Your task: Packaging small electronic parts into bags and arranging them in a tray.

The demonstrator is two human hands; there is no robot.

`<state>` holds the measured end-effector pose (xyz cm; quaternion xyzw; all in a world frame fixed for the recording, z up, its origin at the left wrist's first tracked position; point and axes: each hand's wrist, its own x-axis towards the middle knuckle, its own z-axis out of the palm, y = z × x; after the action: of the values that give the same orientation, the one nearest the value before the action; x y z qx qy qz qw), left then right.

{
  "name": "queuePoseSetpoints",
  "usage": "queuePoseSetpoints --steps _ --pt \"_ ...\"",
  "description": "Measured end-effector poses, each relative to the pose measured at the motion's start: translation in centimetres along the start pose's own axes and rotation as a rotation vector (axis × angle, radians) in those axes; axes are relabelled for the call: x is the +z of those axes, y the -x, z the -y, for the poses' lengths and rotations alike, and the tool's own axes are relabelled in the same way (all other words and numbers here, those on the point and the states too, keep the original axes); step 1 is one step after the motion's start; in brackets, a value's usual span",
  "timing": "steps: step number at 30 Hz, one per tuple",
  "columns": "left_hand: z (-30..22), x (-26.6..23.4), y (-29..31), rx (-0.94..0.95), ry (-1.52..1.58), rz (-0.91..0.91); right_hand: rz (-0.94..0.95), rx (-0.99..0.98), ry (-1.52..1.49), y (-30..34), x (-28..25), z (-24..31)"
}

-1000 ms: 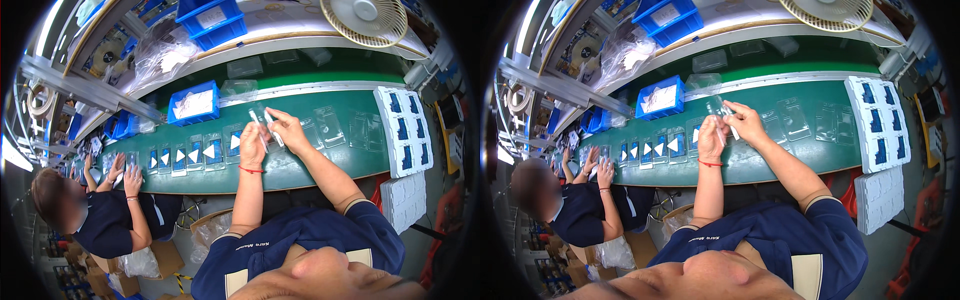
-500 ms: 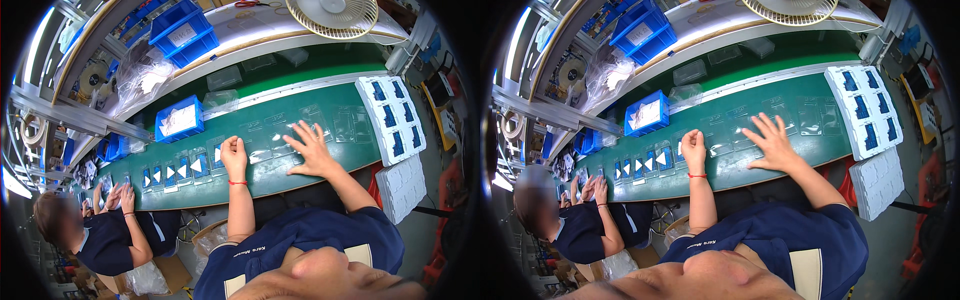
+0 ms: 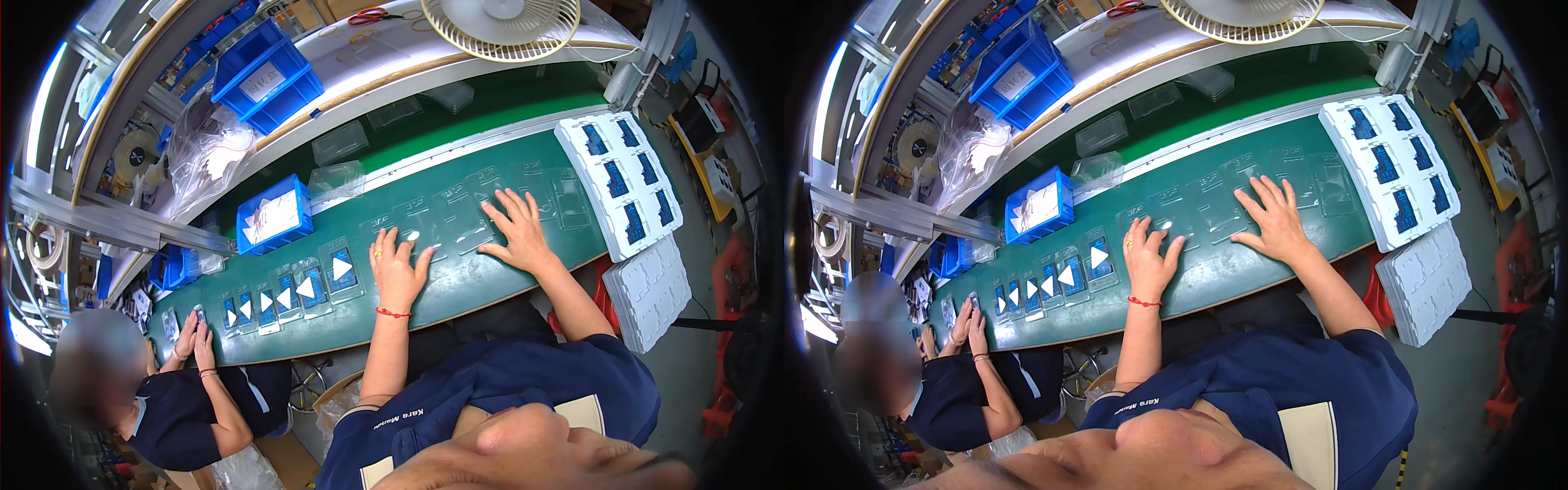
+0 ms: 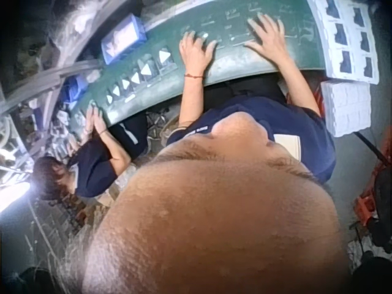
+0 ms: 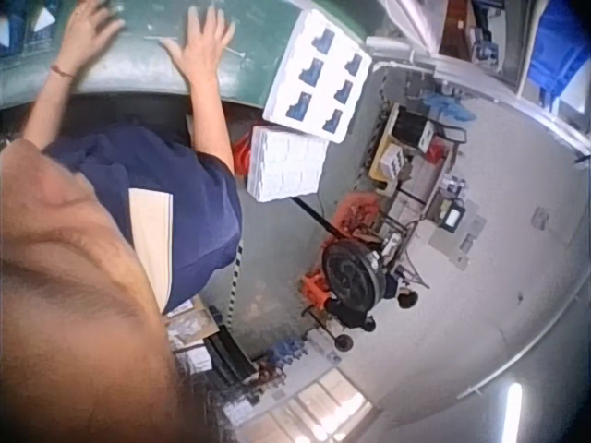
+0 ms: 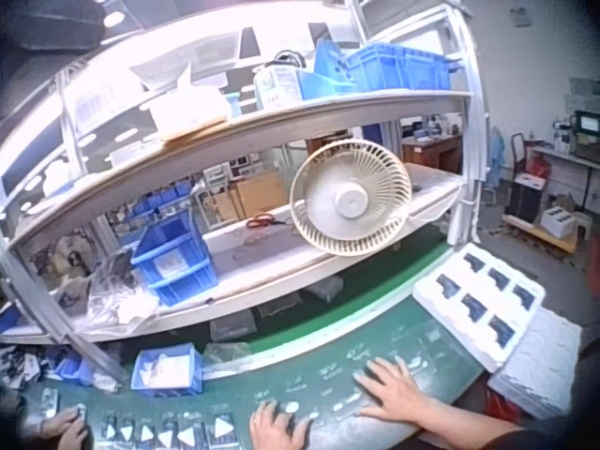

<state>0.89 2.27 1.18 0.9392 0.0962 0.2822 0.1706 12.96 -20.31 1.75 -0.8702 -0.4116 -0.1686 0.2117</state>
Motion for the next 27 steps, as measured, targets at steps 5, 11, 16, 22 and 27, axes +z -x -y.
queuePoseSetpoints --steps 5,11,16,22,27 --pt "0.7 0.4 0.5 -0.039 -0.006 -0.016 -0.185 0.291 0.203 2.2 -1.6 -4.1" --pt "0.6 0.6 0.3 -0.032 -0.001 -0.027 -0.133 0.479 0.240 3.1 -1.7 -8.9" --pt "0.8 0.7 -0.3 -0.003 0.082 -0.089 -0.096 0.375 0.137 1.3 -1.7 -10.3" --pt "1.0 -0.2 0.1 -0.053 0.119 -0.187 -0.450 0.329 0.337 1.4 -5.9 -11.1" --pt "0.8 0.0 0.3 -0.046 0.179 -0.186 -0.361 1.014 0.341 8.3 -13.5 -22.3"
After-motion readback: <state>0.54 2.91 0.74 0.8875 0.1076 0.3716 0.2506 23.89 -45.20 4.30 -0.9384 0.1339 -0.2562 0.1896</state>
